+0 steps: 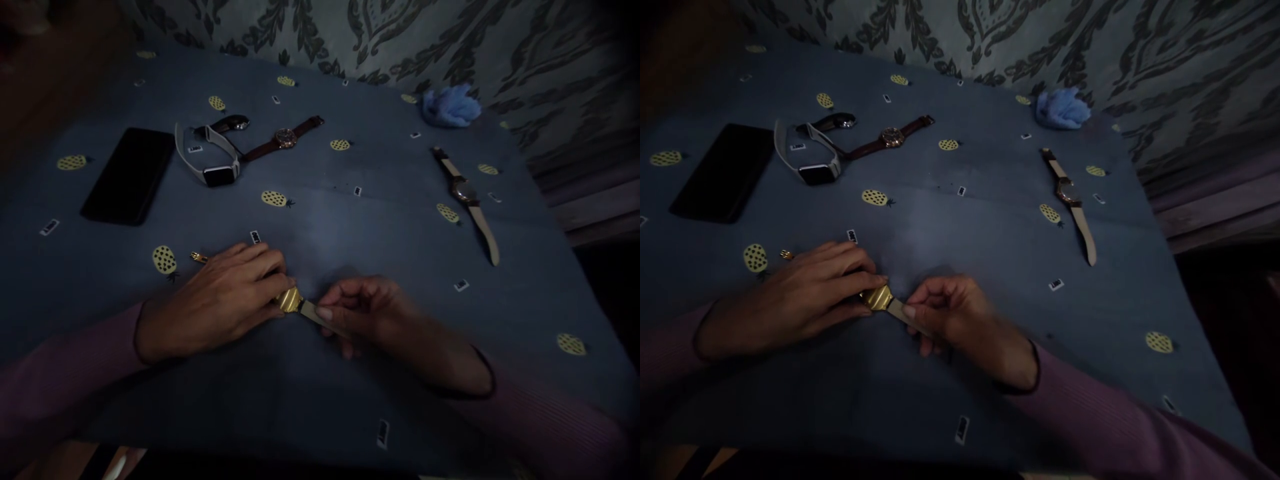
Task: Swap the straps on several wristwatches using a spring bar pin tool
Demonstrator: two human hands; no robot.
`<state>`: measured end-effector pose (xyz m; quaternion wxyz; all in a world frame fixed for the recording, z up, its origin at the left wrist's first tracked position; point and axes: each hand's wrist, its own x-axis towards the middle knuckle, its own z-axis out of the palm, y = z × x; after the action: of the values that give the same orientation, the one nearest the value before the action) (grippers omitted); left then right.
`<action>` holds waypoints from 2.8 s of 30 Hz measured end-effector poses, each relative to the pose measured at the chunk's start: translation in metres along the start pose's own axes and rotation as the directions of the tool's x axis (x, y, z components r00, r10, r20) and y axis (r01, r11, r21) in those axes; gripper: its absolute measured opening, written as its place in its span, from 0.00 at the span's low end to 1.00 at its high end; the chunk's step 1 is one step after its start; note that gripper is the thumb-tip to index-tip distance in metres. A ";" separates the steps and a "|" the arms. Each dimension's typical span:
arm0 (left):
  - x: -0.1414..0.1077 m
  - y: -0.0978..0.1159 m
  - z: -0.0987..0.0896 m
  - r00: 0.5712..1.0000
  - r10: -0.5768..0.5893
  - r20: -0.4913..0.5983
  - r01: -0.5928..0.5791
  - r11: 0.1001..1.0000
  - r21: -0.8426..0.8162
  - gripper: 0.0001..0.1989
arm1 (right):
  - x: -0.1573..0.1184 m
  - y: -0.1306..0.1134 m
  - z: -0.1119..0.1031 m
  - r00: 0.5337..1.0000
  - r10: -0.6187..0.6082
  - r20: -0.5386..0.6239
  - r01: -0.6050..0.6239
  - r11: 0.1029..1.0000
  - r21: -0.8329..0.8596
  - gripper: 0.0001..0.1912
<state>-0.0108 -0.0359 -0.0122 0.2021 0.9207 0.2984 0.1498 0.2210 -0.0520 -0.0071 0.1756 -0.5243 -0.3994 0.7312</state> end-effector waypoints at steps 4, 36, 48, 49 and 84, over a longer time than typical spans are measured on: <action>0.001 0.001 0.000 1.000 0.005 0.000 -0.005 1.000 0.010 0.12 | 0.001 -0.001 0.000 1.000 0.009 -0.004 -0.009 1.000 -0.008 0.12; 0.002 -0.002 -0.003 0.977 0.211 -0.024 -0.211 0.977 0.011 0.12 | 0.002 0.001 0.006 0.997 0.014 -0.077 -0.012 1.000 0.022 0.18; -0.002 0.005 -0.008 0.955 0.296 0.033 -0.294 0.920 0.258 0.15 | 0.004 0.002 0.007 0.998 -0.019 -0.066 0.022 0.999 0.033 0.18; -0.002 0.005 -0.008 0.950 0.309 0.044 -0.309 0.912 0.270 0.15 | 0.004 0.001 0.007 0.998 -0.018 -0.066 0.020 0.999 0.032 0.18; 0.008 0.015 -0.018 0.938 0.257 0.234 -0.317 0.908 0.273 0.13 | -0.021 0.041 0.012 0.486 -0.788 0.378 0.388 -0.192 -0.901 0.20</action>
<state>-0.0043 -0.0376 0.0115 0.0603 0.9848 0.1577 0.0402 0.2248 -0.0963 -0.0234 0.2067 -0.3573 -0.9101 0.0362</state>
